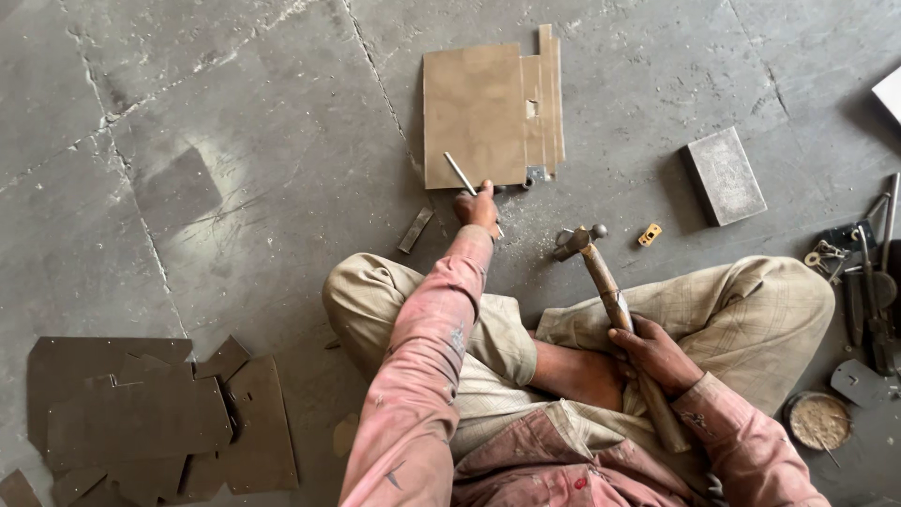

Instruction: The person sits on the floor and uses a hammer and a punch to create holes in rectangular metal sheets. They repeatedly position the punch on the metal, strike it with the hammer, and then move the sheet to a new position to continue the process.

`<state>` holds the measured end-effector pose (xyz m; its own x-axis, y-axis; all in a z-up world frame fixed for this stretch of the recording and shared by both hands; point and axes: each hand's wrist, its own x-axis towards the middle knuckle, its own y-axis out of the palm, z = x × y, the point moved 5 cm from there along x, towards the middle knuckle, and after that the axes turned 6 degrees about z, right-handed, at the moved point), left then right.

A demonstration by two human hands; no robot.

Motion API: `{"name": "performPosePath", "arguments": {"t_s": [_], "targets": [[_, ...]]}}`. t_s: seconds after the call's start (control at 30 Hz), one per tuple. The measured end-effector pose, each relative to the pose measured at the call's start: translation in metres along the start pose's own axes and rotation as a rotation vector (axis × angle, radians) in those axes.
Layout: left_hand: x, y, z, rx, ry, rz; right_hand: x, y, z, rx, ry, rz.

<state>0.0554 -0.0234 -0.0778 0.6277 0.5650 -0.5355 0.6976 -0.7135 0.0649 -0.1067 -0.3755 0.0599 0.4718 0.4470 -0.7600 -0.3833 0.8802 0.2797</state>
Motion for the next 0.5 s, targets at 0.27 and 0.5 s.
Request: {"name": "performPosePath", "arguments": {"t_s": [0.27,0.5], "targets": [[-0.015,0.007,0.008,0.037,-0.031,-0.004,-0.003,0.004,0.002,0.026,0.017,0.013],[-0.027,0.006,-0.013,0.125,-0.063,0.015,-0.003,0.003,-0.001,-0.005,0.013,-0.003]]}}
